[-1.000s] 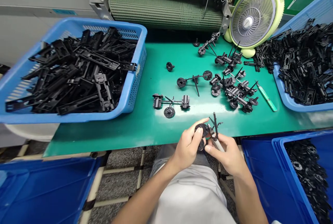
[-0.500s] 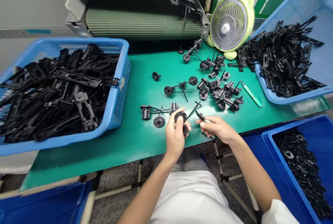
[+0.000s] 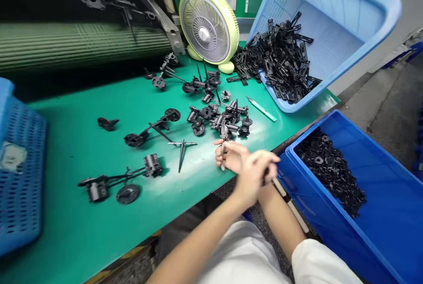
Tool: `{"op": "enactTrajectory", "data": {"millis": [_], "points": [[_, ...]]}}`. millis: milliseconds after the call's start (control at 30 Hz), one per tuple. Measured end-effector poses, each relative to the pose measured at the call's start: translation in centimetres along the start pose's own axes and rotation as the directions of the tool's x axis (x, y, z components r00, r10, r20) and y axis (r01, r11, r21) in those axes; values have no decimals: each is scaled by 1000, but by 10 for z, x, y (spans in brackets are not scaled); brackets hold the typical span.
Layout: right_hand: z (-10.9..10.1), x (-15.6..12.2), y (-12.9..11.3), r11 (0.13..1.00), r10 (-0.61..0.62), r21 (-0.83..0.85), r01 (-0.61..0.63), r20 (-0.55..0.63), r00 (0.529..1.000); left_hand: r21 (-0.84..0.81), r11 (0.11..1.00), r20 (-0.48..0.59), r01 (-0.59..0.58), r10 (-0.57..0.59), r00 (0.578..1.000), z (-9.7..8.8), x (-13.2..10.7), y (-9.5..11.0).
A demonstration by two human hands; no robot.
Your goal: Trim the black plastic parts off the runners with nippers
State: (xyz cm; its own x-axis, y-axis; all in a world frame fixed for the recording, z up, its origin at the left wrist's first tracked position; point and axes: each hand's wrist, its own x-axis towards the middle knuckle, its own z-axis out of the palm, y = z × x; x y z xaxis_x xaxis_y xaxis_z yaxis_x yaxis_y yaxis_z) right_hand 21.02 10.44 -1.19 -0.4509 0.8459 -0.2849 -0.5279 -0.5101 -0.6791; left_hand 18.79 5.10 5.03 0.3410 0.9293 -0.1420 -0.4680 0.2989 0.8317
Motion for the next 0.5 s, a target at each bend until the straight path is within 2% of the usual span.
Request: {"op": "enactTrajectory", "data": {"millis": [67,100,167,200,267,333,367,400,433,500], "points": [[-1,-1,0,999,7,46,-8,25,1000,248,968,131,37,-71,989,52,31,-20],[-1,-2,0,998,5,69,-8,36,999,376,926,233,-8,-86,969,72,44,-28],[-3,-3,2,994,-10,108,5,42,999,575,811,285,-108,-75,955,93,56,-34],[-3,-4,3,992,-20,127,14,43,999,627,758,304,-179,-26,952,93,55,-33],[-5,-5,6,986,-33,162,25,44,998,639,687,337,-346,155,929,71,39,-24],[-7,-5,7,982,-30,190,20,49,998,614,599,336,-514,391,857,30,8,-10],[-8,-5,8,980,-20,198,9,53,998,642,533,286,-551,500,818,4,-9,-4],[-9,-5,7,979,-5,203,-7,61,998,711,462,203,-530,587,784,-22,-25,2],[-9,-4,7,979,11,204,-25,70,997,804,391,103,-448,650,753,-48,-39,7],[-10,-4,5,978,41,199,-59,90,995,948,289,-119,-131,707,697,-95,-56,14]]}}
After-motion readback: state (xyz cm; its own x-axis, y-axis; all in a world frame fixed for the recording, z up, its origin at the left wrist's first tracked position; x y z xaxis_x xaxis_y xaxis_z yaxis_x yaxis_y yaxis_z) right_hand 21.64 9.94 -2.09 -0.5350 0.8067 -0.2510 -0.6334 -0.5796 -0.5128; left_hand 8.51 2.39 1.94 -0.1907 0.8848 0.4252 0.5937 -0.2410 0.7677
